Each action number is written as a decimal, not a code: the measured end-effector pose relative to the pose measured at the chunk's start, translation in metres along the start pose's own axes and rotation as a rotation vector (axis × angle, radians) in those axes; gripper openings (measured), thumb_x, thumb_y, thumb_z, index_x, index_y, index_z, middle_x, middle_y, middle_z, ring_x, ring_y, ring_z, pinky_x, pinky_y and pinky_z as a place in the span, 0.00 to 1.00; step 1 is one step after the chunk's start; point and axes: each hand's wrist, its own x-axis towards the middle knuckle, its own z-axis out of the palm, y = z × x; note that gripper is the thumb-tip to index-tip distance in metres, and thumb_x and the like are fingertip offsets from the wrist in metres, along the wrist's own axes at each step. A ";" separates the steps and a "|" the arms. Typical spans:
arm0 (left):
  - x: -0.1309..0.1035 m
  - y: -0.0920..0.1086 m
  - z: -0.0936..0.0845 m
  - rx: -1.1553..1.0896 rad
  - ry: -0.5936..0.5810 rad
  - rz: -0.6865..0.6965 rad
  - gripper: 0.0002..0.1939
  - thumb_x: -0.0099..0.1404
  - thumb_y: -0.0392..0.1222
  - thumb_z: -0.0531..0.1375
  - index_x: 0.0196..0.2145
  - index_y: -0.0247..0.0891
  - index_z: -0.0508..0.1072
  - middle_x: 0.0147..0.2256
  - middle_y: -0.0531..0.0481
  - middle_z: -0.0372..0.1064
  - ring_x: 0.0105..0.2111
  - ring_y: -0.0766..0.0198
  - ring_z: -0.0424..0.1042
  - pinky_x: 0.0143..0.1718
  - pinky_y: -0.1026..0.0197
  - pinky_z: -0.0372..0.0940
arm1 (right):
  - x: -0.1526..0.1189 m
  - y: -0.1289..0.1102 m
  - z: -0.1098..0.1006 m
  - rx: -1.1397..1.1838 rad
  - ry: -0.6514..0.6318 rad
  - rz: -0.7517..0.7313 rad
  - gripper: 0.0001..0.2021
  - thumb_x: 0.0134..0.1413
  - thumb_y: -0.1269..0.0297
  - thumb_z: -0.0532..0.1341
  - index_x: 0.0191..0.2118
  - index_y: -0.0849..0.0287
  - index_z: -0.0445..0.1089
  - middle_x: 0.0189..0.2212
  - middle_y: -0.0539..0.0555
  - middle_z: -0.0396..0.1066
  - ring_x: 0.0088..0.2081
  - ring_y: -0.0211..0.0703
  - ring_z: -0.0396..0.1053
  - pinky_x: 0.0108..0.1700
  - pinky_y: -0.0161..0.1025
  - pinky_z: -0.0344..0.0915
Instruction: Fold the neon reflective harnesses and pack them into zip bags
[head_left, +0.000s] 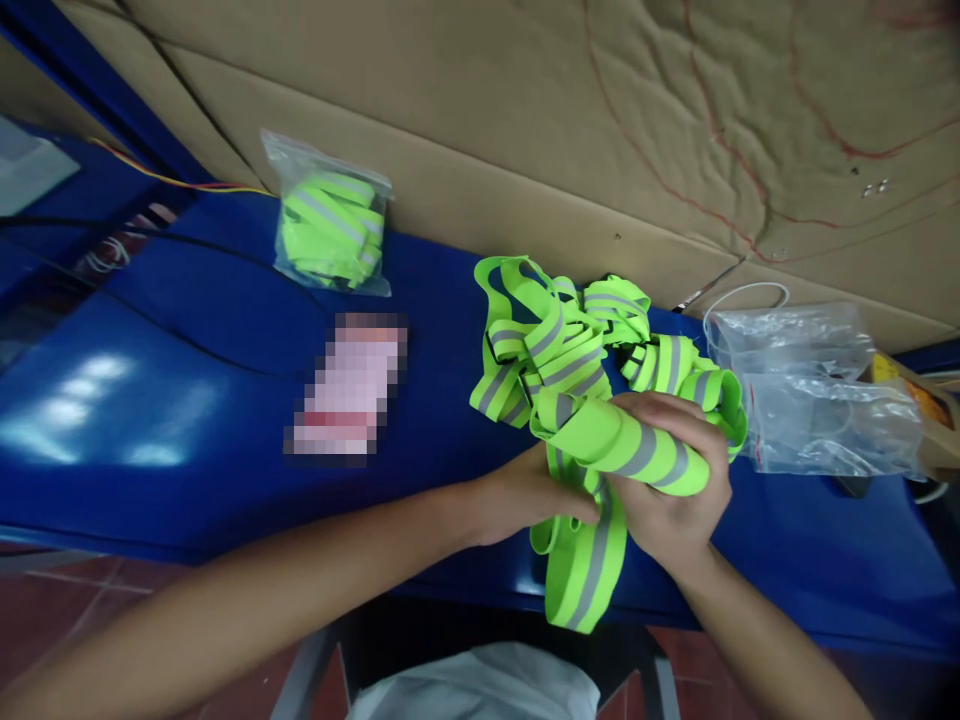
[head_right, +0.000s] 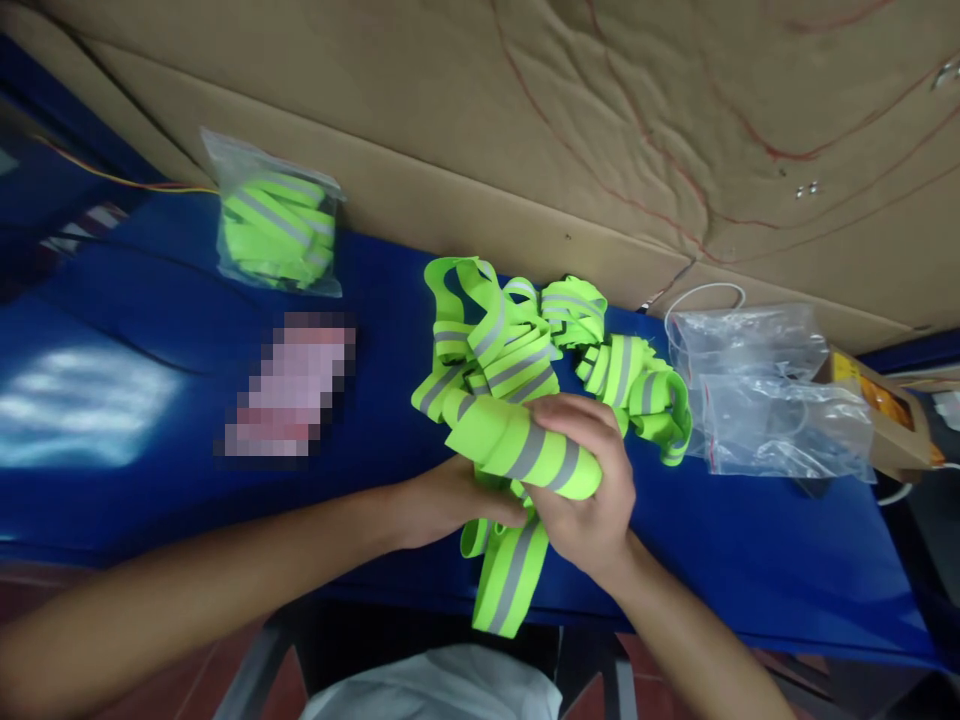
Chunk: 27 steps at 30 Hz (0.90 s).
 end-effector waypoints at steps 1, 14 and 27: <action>0.001 0.000 0.000 0.030 0.012 -0.010 0.16 0.44 0.28 0.70 0.34 0.37 0.81 0.31 0.53 0.77 0.33 0.62 0.73 0.36 0.61 0.66 | 0.001 0.000 -0.001 0.009 -0.006 -0.002 0.21 0.55 0.67 0.70 0.54 0.49 0.72 0.46 0.56 0.75 0.49 0.55 0.75 0.51 0.55 0.74; -0.012 0.022 0.000 -0.076 -0.036 0.015 0.26 0.46 0.39 0.76 0.44 0.34 0.80 0.39 0.47 0.81 0.41 0.56 0.78 0.46 0.58 0.70 | 0.018 0.019 -0.035 0.032 -0.270 -0.310 0.17 0.62 0.70 0.66 0.56 0.52 0.76 0.52 0.58 0.74 0.56 0.59 0.75 0.55 0.56 0.77; -0.008 0.037 -0.002 -0.145 -0.032 0.076 0.33 0.53 0.38 0.74 0.57 0.40 0.75 0.51 0.42 0.78 0.49 0.48 0.78 0.46 0.52 0.73 | 0.034 0.033 -0.052 0.417 -0.791 0.166 0.23 0.65 0.51 0.64 0.64 0.42 0.69 0.74 0.50 0.53 0.76 0.59 0.45 0.73 0.62 0.53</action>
